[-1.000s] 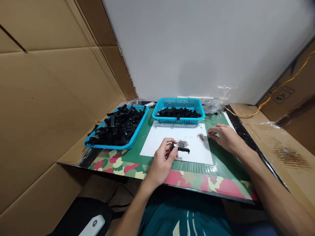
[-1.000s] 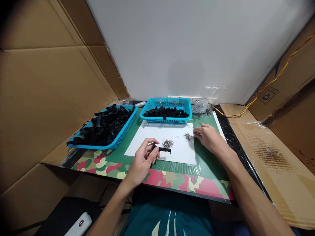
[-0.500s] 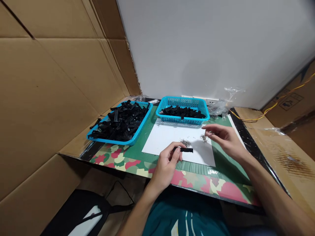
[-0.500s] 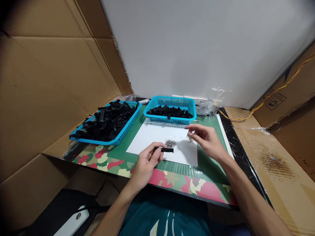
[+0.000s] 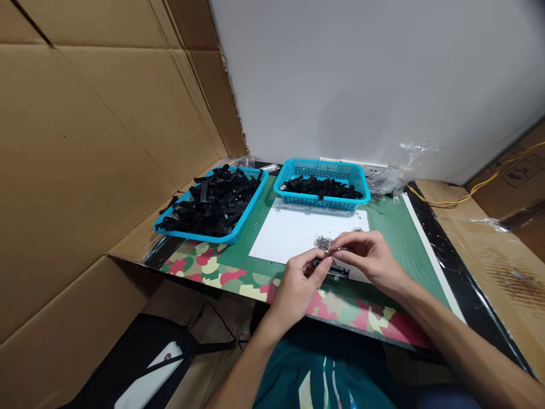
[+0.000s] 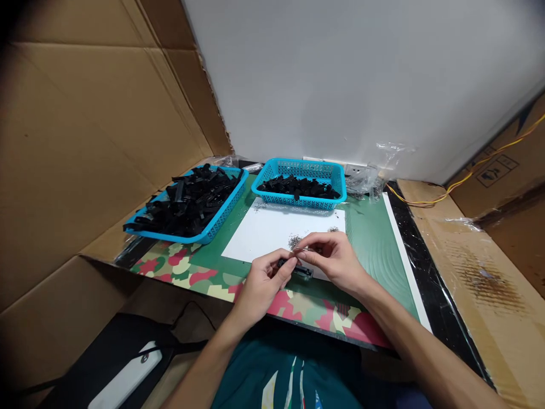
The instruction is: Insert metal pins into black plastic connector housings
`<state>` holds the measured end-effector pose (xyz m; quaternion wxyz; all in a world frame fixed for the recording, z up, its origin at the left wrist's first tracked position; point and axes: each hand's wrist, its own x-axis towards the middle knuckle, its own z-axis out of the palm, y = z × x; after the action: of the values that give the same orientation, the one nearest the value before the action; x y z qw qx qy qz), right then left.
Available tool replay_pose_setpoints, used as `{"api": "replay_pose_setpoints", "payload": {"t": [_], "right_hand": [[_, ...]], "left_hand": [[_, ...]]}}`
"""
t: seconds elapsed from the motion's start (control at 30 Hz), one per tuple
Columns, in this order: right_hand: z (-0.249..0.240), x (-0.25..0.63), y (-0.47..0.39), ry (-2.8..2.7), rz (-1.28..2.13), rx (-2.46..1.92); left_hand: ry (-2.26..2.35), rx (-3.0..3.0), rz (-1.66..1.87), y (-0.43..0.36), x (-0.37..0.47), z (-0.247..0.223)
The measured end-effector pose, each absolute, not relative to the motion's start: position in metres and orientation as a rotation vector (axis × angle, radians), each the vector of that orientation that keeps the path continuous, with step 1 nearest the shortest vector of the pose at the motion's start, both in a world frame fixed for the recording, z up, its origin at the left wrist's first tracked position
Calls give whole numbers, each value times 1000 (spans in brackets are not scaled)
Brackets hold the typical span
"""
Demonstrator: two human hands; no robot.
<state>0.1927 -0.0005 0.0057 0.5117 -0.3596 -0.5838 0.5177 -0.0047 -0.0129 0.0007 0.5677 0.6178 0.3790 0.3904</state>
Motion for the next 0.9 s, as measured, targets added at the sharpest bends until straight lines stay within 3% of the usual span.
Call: {"api": "replay_pose_setpoints", "payload": {"t": [0.47,0.9], "right_hand": [[5,191,1,-1411,1338,-774],[13,195,-8,-1688,1027,-832]], "left_hand": [[828,1337,977,-14,-7,0],[894,1382,1058,-13,-8,-1]]}}
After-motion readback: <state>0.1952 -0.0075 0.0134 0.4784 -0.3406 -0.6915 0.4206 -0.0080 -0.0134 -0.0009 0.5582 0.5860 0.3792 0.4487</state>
